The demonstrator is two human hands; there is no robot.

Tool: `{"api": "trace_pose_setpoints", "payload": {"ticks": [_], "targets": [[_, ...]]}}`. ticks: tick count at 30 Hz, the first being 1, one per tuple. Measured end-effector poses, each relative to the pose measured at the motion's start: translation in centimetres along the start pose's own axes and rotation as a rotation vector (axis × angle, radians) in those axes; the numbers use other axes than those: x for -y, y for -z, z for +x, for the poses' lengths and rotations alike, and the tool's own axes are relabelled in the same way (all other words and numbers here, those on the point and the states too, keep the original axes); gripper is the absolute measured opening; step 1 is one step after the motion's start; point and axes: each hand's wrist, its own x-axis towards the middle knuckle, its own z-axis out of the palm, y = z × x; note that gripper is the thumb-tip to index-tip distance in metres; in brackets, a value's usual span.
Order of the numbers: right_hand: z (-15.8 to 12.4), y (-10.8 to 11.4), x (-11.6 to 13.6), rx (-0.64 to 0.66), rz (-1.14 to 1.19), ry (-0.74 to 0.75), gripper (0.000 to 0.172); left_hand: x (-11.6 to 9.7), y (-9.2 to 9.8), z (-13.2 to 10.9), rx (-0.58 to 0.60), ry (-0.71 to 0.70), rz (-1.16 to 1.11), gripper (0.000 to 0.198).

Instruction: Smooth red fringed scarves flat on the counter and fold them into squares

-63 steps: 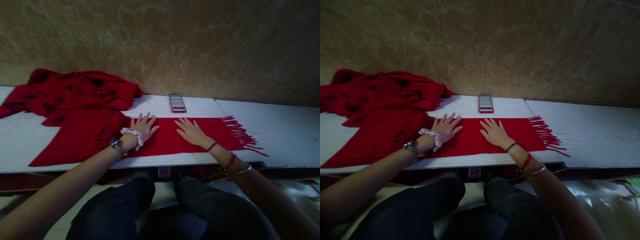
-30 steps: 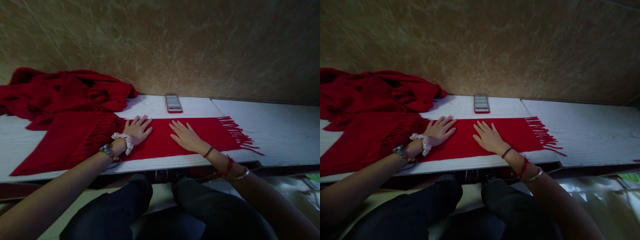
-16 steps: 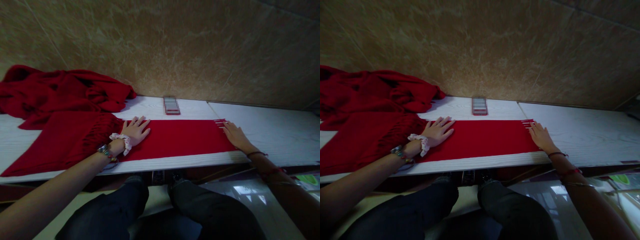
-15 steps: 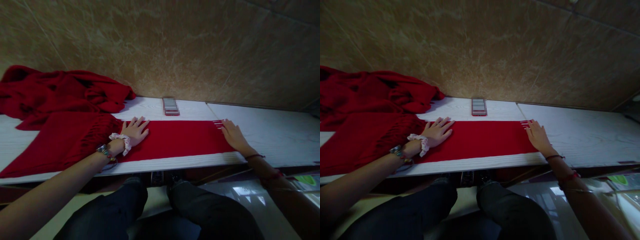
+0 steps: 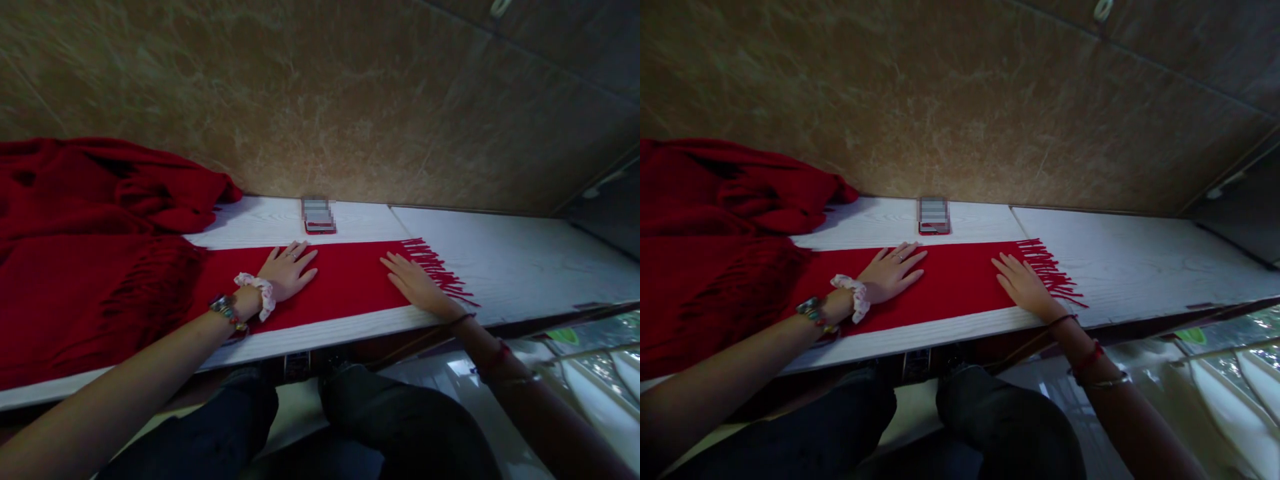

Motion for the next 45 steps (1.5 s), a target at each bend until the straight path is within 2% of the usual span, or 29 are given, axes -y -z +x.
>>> {"api": "trace_pose_setpoints", "payload": {"ticks": [4, 7, 9, 11, 14, 16, 18, 20, 25, 27, 30, 33, 36, 39, 41, 43, 45], "targets": [[-2.6, 0.2, -7.5, -0.042, -0.064, -0.191, 0.047, 0.1, 0.1, -0.1, -0.004, 0.009, 0.018, 0.048], [-3.6, 1.9, -9.7, -0.116, -0.126, -0.280, 0.044, -0.1, 0.2, -0.1, -0.015, 0.008, 0.016, 0.047], [-3.4, 3.3, -8.8, -0.181, -0.128, -0.312, 0.039, -0.2, 0.2, -0.1, -0.019, 0.005, 0.016, 0.047], [-2.8, 4.5, -6.7, -0.178, -0.076, -0.333, 0.035, -0.2, 0.3, -0.2, -0.017, 0.004, 0.018, 0.048], [-1.8, 4.7, -3.1, -0.014, -0.048, -0.301, 0.029, -0.2, 0.5, -0.3, -0.008, 0.005, 0.020, 0.047], [-1.5, 4.1, -1.9, 0.068, -0.109, -0.304, 0.027, -0.2, 0.6, -0.3, -0.006, 0.006, 0.017, 0.047], [-1.7, 3.4, -2.2, 0.082, -0.175, -0.360, 0.027, -0.2, 0.7, -0.3, -0.007, 0.004, 0.011, 0.047], [-2.3, 3.2, -3.6, 0.072, -0.213, -0.431, 0.027, -0.3, 0.7, -0.2, -0.007, 0.006, 0.003, 0.046], [-3.9, 4.4, -7.2, 0.063, -0.285, -0.523, 0.030, -0.3, 0.6, -0.2, -0.020, 0.012, -0.012, 0.046], [-3.9, 4.7, -7.0, 0.003, -0.273, -0.490, 0.032, -0.3, 0.6, -0.2, -0.024, 0.008, -0.012, 0.046], [-3.0, 4.2, -5.1, -0.090, -0.167, -0.299, 0.031, -0.2, 0.5, -0.3, -0.030, 0.000, -0.006, 0.046], [-1.8, 3.1, -3.1, -0.055, -0.099, -0.128, 0.029, -0.1, 0.4, -0.2, -0.036, 0.000, -0.003, 0.046], [-1.8, 2.7, -3.4, 0.011, -0.187, -0.216, 0.027, -0.1, 0.2, -0.1, -0.041, -0.001, -0.002, 0.046], [-3.0, 3.3, -5.8, 0.062, -0.312, -0.422, 0.028, -0.1, 0.1, -0.1, -0.051, -0.001, -0.006, 0.046], [-3.7, 4.0, -7.2, 0.043, -0.346, -0.492, 0.030, -0.1, 0.1, 0.0, -0.050, 0.002, -0.010, 0.046], [-3.6, 4.6, -7.3, -0.005, -0.346, -0.487, 0.032, -0.2, 0.2, 0.0, -0.045, 0.003, -0.012, 0.046], [-2.5, 4.7, -5.7, -0.064, -0.294, -0.400, 0.034, -0.3, 0.3, -0.1, -0.038, 0.004, -0.010, 0.046]]}}
